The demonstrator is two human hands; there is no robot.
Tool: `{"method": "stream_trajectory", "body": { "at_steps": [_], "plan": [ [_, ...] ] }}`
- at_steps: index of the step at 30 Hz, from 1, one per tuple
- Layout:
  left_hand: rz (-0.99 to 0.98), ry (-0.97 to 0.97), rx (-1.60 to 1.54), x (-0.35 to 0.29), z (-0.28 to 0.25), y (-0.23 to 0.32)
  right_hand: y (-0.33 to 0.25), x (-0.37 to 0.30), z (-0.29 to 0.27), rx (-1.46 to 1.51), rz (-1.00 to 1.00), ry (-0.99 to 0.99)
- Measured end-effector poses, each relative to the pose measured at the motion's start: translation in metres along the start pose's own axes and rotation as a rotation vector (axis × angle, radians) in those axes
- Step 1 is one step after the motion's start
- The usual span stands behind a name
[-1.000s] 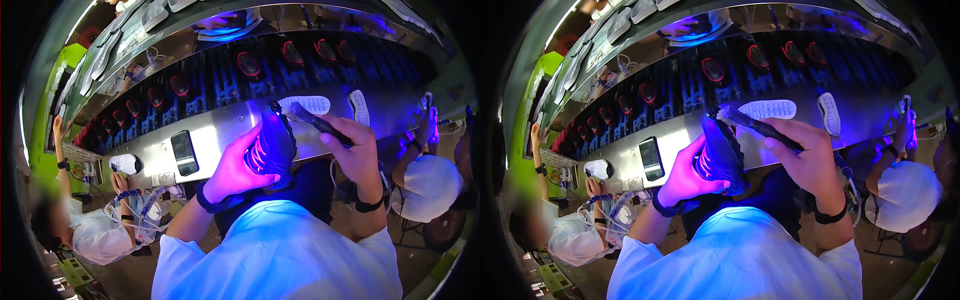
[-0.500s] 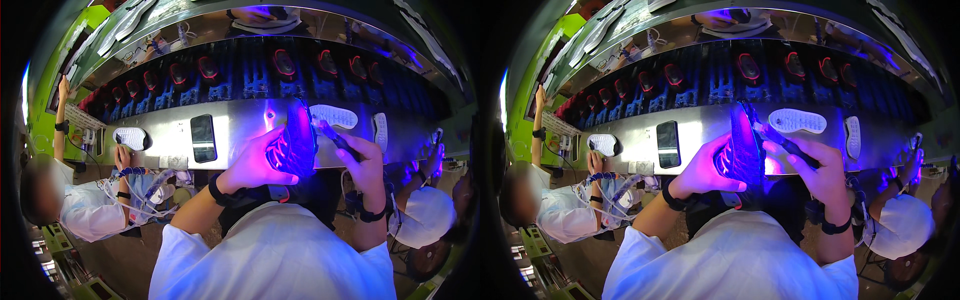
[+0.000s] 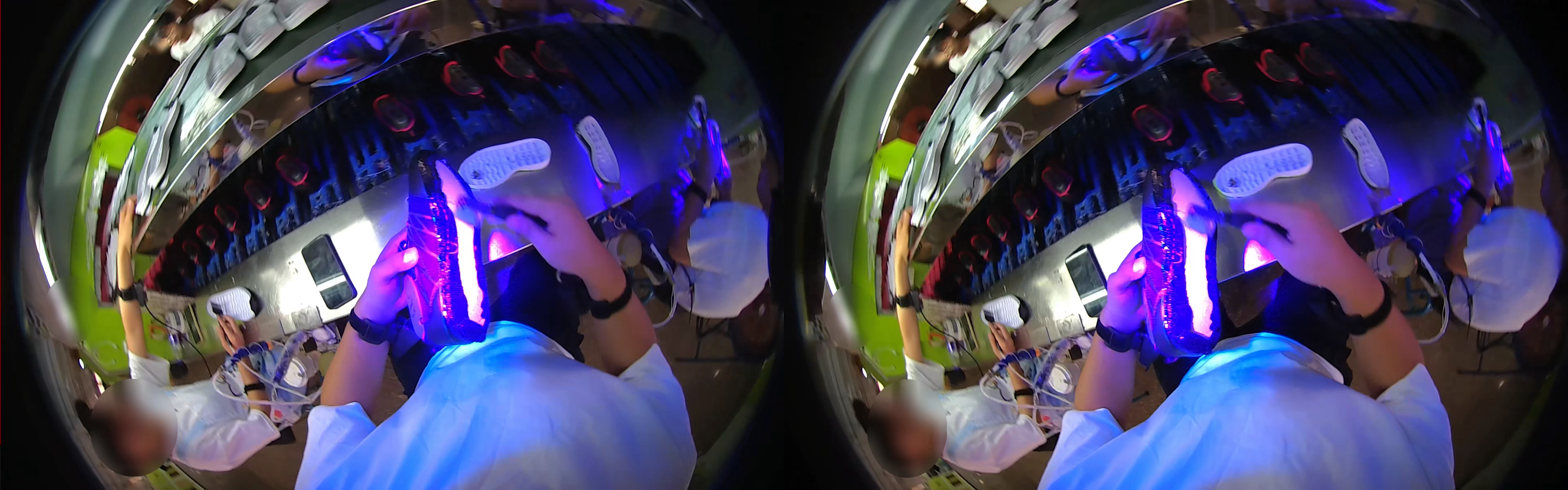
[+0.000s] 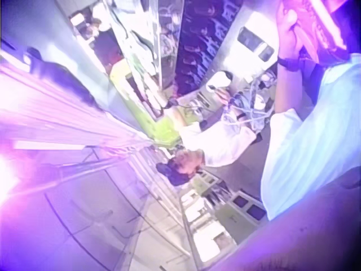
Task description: Brushing adhesive or primer onto the edges of shoe uppers on an assembly line.
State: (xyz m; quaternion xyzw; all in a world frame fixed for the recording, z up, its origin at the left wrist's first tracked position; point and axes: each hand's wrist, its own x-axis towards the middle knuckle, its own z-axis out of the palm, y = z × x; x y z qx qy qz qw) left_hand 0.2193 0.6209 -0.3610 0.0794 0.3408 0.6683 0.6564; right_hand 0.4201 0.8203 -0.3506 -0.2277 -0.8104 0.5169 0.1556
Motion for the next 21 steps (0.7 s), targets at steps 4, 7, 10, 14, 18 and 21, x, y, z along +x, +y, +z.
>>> {"method": "stream_trajectory", "body": {
  "at_steps": [4, 7, 10, 14, 18, 21],
  "plan": [
    [-0.082, -0.009, 0.045, 0.007, 0.006, -0.003, 0.016, 0.012, 0.004, -0.134, -0.077, 0.305],
    [-0.04, 0.019, 0.192, 0.012, 0.021, -0.009, 0.02, 0.0, 0.004, -0.104, -0.024, 0.287],
    [-0.036, 0.09, 0.3, 0.015, 0.042, -0.004, 0.023, -0.024, -0.002, 0.059, -0.026, 0.307],
    [-0.037, 0.186, 0.506, 0.019, 0.063, 0.0, 0.014, -0.027, -0.02, 0.192, 0.042, 0.321],
    [-0.028, 0.188, 0.575, 0.025, 0.073, -0.005, 0.011, -0.023, -0.026, 0.133, -0.028, 0.299],
    [-0.017, 0.206, 0.579, 0.028, 0.077, -0.008, 0.015, -0.028, -0.025, 0.142, -0.02, 0.289]
  ]
}}
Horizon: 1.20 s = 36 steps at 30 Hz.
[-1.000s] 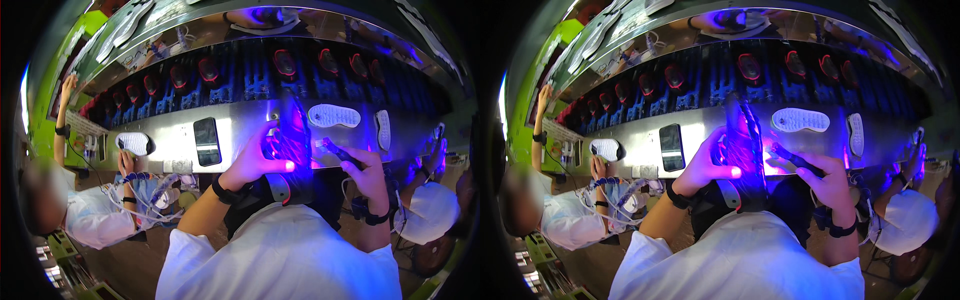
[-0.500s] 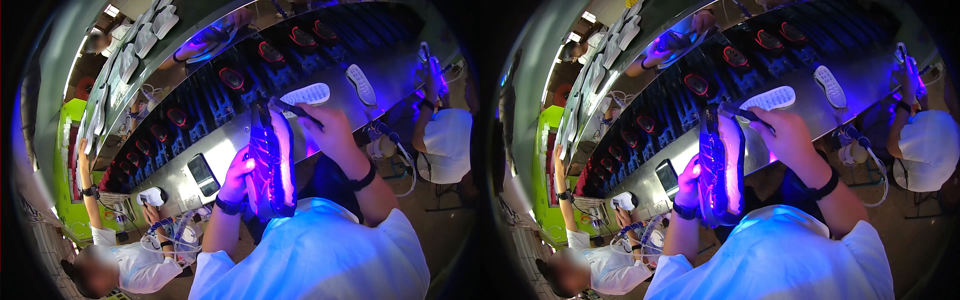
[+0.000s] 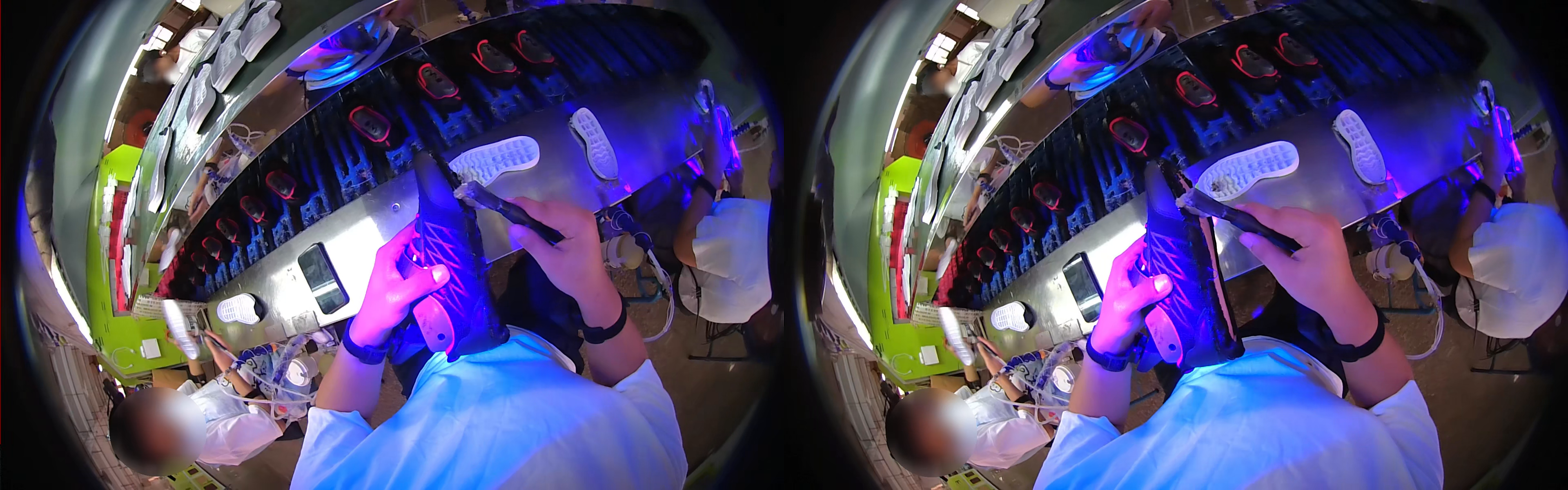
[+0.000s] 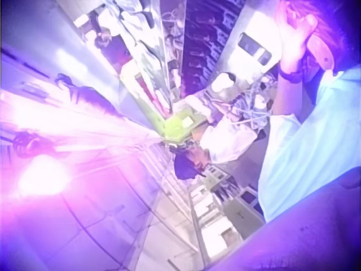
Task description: Brushing adhesive or primer onto the edges of shoe uppers on an assembly line.
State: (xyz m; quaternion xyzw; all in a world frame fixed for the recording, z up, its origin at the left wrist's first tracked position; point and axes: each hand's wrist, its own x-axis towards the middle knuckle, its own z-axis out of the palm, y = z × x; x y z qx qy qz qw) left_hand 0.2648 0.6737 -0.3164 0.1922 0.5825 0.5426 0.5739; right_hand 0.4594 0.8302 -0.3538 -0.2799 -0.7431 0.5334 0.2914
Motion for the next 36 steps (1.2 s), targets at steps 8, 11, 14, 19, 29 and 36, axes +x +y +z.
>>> {"method": "stream_trajectory", "body": {
  "at_steps": [8, 11, 14, 19, 29, 36],
  "plan": [
    [0.014, 0.03, -0.025, -0.001, 0.002, -0.005, 0.012, -0.009, 0.0, -0.225, -0.13, 0.027],
    [0.008, 0.029, -0.034, 0.0, -0.001, -0.008, 0.017, -0.011, 0.0, -0.236, -0.127, -0.005],
    [0.009, 0.057, -0.002, 0.002, -0.013, -0.016, 0.02, -0.016, 0.0, -0.259, -0.079, -0.126],
    [0.069, 0.2, -0.037, 0.018, -0.039, -0.033, 0.055, -0.028, 0.004, -0.171, 0.074, -0.262],
    [-0.298, 0.676, 0.869, 0.139, -0.215, 0.044, 0.123, -0.049, -0.008, 0.282, 0.636, -0.097],
    [-0.17, 0.72, 1.565, 0.275, -0.352, -0.024, 0.127, -0.039, 0.0, 0.194, 0.629, -0.132]
  ]
}}
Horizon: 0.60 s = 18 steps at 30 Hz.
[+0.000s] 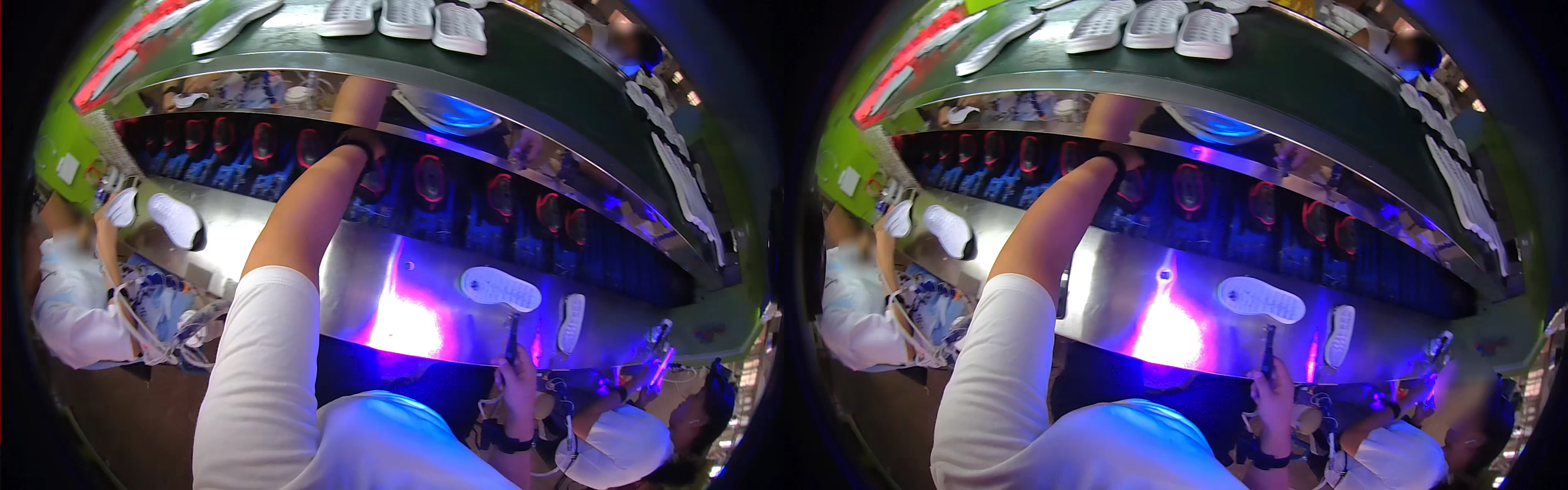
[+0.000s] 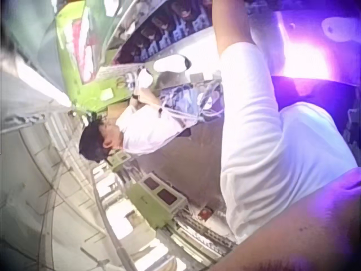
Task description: Brushing adhesive or primer onto the edges of shoe uppers on an assembly line.
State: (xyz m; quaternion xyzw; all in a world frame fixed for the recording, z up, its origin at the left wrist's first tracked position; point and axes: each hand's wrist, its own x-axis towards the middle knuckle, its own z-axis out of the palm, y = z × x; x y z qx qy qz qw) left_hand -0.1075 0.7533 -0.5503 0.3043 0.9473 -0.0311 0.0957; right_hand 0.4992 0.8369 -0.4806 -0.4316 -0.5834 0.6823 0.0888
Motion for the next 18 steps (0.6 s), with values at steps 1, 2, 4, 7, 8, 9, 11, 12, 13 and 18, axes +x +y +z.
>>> {"method": "stream_trajectory", "body": {
  "at_steps": [1, 2, 4, 7, 8, 9, 11, 12, 13, 18],
  "plan": [
    [-0.035, -0.016, -0.047, 0.009, 0.013, 0.002, 0.001, 0.0, -0.001, 0.008, 0.011, 0.0],
    [-0.079, -0.031, -0.087, 0.015, 0.022, 0.003, 0.001, 0.001, 0.0, 0.02, 0.021, -0.01],
    [-0.048, 0.126, -0.052, 0.016, 0.02, 0.023, 0.005, 0.001, -0.005, 0.04, 0.025, 0.009],
    [0.166, 0.345, -0.174, -0.005, -0.002, 0.087, 0.008, 0.001, -0.008, -0.002, 0.057, -0.01],
    [0.357, 0.406, -0.346, -0.016, -0.012, 0.121, 0.009, 0.0, -0.01, 0.001, 0.059, 0.004],
    [0.368, 0.341, -0.412, -0.037, -0.023, 0.163, 0.011, -0.001, -0.015, 0.033, 0.072, 0.056],
    [0.292, 0.27, -0.556, -0.064, -0.015, 0.221, 0.011, -0.002, -0.016, 0.072, 0.07, 0.075],
    [0.213, 0.261, -0.649, -0.063, 0.011, 0.239, 0.007, -0.002, -0.016, 0.072, 0.058, 0.08],
    [-0.008, 0.126, -0.688, -0.07, 0.02, 0.267, 0.004, -0.003, -0.02, 0.072, 0.048, 0.102],
    [-0.342, -0.115, -0.833, -0.057, 0.049, 0.31, 0.002, -0.027, -0.033, 0.144, -0.008, 0.132]
  ]
}}
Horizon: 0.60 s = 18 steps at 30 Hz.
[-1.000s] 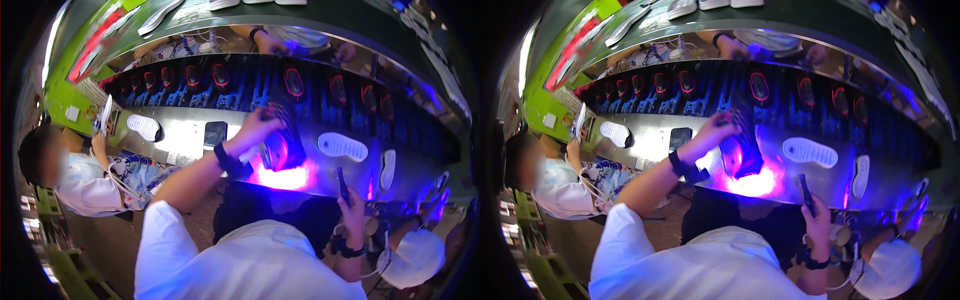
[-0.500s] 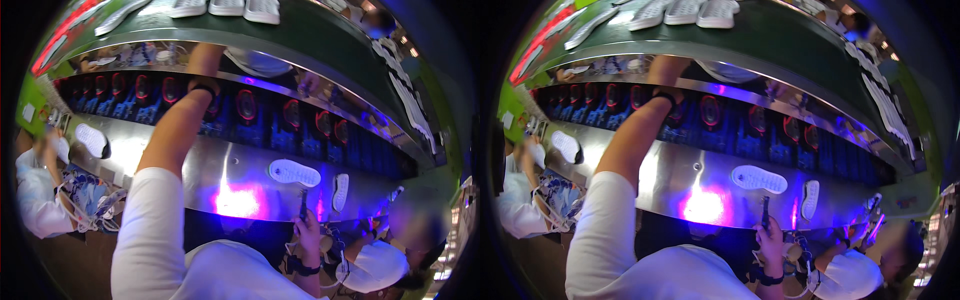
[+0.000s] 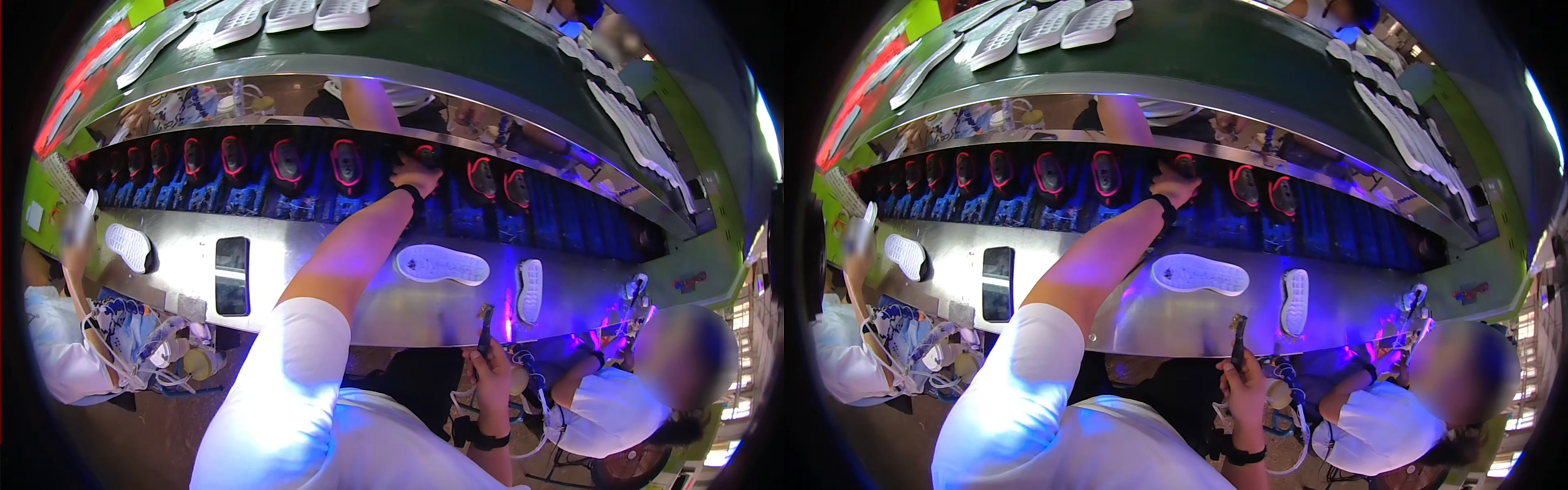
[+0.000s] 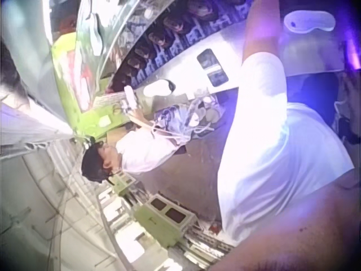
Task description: Brushing adhesive or primer onto the edges of shoe uppers on an assembly line.
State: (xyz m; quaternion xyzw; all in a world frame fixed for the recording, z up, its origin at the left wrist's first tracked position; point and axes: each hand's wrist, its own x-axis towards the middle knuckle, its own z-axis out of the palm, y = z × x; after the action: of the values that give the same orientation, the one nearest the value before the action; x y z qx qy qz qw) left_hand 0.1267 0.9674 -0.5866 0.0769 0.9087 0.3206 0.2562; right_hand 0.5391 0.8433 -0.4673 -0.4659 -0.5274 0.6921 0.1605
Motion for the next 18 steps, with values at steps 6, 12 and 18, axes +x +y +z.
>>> {"method": "stream_trajectory", "body": {
  "at_steps": [6, 12, 18],
  "plan": [
    [0.158, -0.044, -0.383, 0.043, -0.046, -0.032, 0.01, -0.007, -0.006, 0.016, -0.006, -0.005],
    [-0.211, -0.861, -1.226, -0.125, -0.146, -0.053, 0.018, 0.004, -0.008, 0.057, -0.039, -0.015],
    [-0.055, -0.717, -0.902, -0.246, -0.23, -0.192, 0.01, 0.007, -0.005, -0.011, -0.015, -0.062]
  ]
}}
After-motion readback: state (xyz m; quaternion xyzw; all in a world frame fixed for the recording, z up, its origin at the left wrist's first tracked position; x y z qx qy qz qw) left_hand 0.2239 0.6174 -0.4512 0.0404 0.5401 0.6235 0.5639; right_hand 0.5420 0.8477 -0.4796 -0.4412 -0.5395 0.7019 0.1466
